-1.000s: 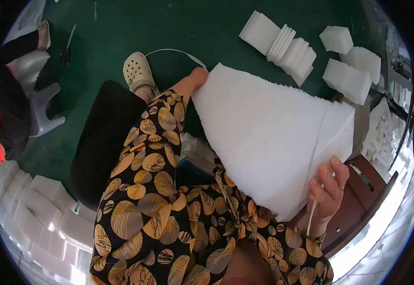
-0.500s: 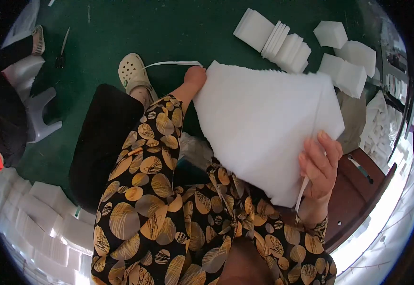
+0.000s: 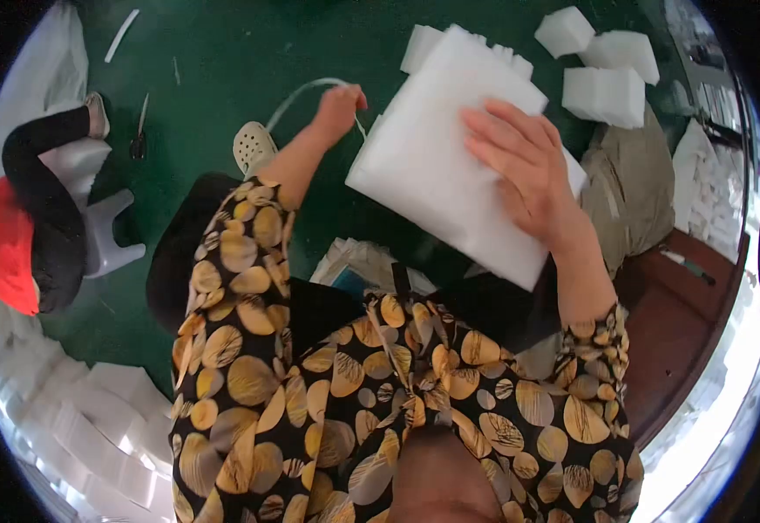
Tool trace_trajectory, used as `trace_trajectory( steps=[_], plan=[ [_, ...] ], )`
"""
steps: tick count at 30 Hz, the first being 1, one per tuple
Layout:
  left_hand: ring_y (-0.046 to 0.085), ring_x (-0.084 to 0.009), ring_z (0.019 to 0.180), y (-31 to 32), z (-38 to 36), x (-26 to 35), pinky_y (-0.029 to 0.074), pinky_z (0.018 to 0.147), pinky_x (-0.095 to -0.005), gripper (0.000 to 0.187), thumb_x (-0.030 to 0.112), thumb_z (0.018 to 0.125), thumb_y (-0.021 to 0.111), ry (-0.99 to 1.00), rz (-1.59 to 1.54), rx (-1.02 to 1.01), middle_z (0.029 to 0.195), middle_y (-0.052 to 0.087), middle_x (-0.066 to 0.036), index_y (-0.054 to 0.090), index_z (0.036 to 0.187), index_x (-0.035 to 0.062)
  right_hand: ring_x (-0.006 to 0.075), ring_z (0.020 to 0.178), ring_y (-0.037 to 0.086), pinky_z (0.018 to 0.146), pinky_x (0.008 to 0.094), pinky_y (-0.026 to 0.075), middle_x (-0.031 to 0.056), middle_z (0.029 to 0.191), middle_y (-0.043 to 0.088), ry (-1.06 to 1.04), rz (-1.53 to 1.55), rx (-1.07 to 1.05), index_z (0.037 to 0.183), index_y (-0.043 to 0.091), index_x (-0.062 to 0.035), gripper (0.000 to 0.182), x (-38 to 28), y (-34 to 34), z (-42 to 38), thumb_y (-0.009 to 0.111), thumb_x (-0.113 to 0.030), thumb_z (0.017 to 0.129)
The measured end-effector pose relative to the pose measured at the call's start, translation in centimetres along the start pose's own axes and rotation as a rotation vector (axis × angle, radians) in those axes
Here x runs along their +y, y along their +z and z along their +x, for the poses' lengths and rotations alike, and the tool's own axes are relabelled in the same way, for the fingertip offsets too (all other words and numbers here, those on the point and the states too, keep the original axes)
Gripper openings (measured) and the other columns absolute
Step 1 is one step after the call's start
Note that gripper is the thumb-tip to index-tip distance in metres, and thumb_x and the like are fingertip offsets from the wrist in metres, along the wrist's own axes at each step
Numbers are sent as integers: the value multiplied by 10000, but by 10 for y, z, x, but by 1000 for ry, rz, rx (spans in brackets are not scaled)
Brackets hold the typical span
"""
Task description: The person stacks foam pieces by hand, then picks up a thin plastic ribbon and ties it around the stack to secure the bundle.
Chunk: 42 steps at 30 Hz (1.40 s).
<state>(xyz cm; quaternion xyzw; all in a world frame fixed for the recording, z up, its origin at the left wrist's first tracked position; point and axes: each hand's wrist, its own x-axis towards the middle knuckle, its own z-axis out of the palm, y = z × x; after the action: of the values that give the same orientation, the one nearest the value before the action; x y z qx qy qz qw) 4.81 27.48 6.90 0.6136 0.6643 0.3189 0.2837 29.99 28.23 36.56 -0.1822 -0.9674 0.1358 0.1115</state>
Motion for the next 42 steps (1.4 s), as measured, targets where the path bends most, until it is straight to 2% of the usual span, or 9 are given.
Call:
trace_trajectory(
  steps=[5, 9, 15, 19, 23, 27, 30, 35, 42],
  plan=[
    [561, -269, 671, -105, 30, 96, 435, 639, -362, 262, 146, 853, 346, 292, 30, 184, 696, 590, -132, 558, 768, 17, 207, 1225, 444, 949, 388, 342, -16, 1282, 536, -106, -60, 197, 1090, 615, -131, 342, 45, 20, -21, 593, -45, 760],
    [501, -120, 621, -163, 20, 153, 408, 583, -279, 265, 213, 910, 425, 184, -435, 333, 650, 535, -17, 584, 804, 29, 221, 1237, 431, 973, 389, 333, -2, 1286, 534, -205, -102, 278, 1093, 617, -104, 298, 73, 50, 1, 557, -39, 808],
    [386, -49, 559, -138, 21, 218, 330, 521, -218, 262, 229, 942, 435, 556, -82, 37, 677, 493, 24, 582, 831, 42, 198, 1218, 445, 1003, 381, 330, -12, 1263, 545, -303, -163, 363, 1096, 619, -119, 272, 91, 81, 27, 550, -85, 835],
    [547, -170, 713, -97, 48, 186, 441, 660, -289, 253, 233, 912, 453, 584, 209, 105, 740, 593, -70, 599, 901, 27, 231, 1194, 463, 976, 376, 364, 68, 1210, 567, -310, -215, 328, 1092, 608, -93, 284, 93, 96, 34, 569, -53, 814],
    [577, -193, 760, -97, 28, 179, 449, 681, -302, 262, 246, 911, 465, 457, 122, 97, 775, 613, -100, 590, 930, 16, 239, 1154, 490, 908, 363, 423, 84, 1182, 569, -351, -16, 488, 1085, 608, -92, 292, 91, 110, 33, 559, -41, 802],
    [515, -370, 712, -101, 14, 165, 430, 649, -380, 206, 219, 901, 504, 538, 292, 181, 783, 582, -177, 570, 886, 24, 294, 926, 560, 753, 375, 504, 85, 978, 565, -338, 43, 732, 937, 608, -102, 156, 76, 125, 48, 522, -121, 808],
    [508, -309, 666, -101, 2, 165, 416, 618, -368, 166, 194, 872, 548, 661, 293, 159, 746, 569, -166, 554, 857, 28, 261, 906, 574, 701, 358, 513, 71, 937, 558, -329, -123, 783, 922, 602, -110, 154, 69, 128, 35, 528, -135, 789],
    [482, -185, 635, -109, -37, 183, 409, 604, -326, 223, 145, 767, 662, 335, 334, -117, 683, 466, -91, 488, 845, 29, 205, 746, 584, 579, 334, 484, 27, 798, 539, -192, -130, 762, 888, 611, -137, 99, 50, 132, 17, 558, -127, 806],
    [520, -288, 763, -102, -98, 215, 447, 646, -364, 466, 225, 598, 815, 532, 288, -216, 837, 487, -127, 524, 903, 25, 224, 689, 588, 554, 322, 480, 36, 773, 544, -82, -58, 683, 909, 609, -120, 127, -9, 117, -38, 578, -120, 785]
  ],
)
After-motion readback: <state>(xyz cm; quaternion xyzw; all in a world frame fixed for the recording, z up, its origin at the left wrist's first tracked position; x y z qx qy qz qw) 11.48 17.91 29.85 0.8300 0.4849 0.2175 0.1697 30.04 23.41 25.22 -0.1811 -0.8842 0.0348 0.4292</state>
